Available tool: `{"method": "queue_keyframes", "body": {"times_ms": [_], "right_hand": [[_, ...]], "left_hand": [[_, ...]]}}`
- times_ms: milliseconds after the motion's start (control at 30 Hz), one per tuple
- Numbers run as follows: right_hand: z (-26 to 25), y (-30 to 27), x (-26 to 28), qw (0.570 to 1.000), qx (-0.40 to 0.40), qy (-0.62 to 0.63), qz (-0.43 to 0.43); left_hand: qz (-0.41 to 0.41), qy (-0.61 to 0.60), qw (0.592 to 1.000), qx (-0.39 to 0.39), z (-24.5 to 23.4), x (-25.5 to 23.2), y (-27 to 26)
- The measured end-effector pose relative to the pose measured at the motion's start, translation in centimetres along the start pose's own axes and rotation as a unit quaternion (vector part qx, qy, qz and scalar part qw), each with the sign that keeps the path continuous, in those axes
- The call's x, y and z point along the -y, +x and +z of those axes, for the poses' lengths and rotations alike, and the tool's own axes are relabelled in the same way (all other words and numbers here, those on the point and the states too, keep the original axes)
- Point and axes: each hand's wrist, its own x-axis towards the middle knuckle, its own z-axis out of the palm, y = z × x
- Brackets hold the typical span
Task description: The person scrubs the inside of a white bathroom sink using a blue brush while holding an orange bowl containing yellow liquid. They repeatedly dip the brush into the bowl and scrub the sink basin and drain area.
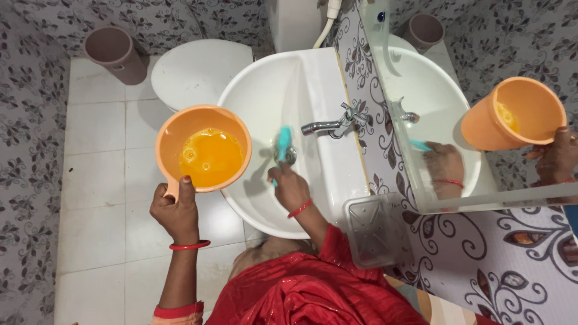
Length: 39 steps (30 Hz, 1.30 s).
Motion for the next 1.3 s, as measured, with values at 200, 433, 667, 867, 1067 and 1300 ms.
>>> {"method": "queue_keyframes", "body": {"times_ms": [200,433,667,867,1067,1300], "right_hand": [[0.4,0.6,-0.7,0.996,0.051,0.044,-0.060],[1.0,1.2,-1.9,0.989,0.039,0.092,-0.111],[1.8,1.6,-2.4,0.995,-0.024,0.088,-0.048],[1.9,1.9,-2.4,0.997,0.033,0.053,-0.050],[1.1,1.8,-2.4,0.986,0.053,0.128,-0.091],[0.5,1.5,-2.0,0.999,-0.026,0.007,0.029]], "left_hand": [[0.003,-0.057,0.998,0.018,0.1,0.0,-0.1],[0.018,-0.101,0.994,0.031,0.2,-0.6,0.0],[0.001,-0.036,0.999,0.019,0.2,-0.8,0.0],[0.014,-0.064,0.998,0.023,0.5,-1.0,0.2],[0.031,-0.053,0.998,0.025,0.4,-0.7,0.1],[0.030,-0.056,0.998,0.026,0.5,-0.4,-0.1]]}}
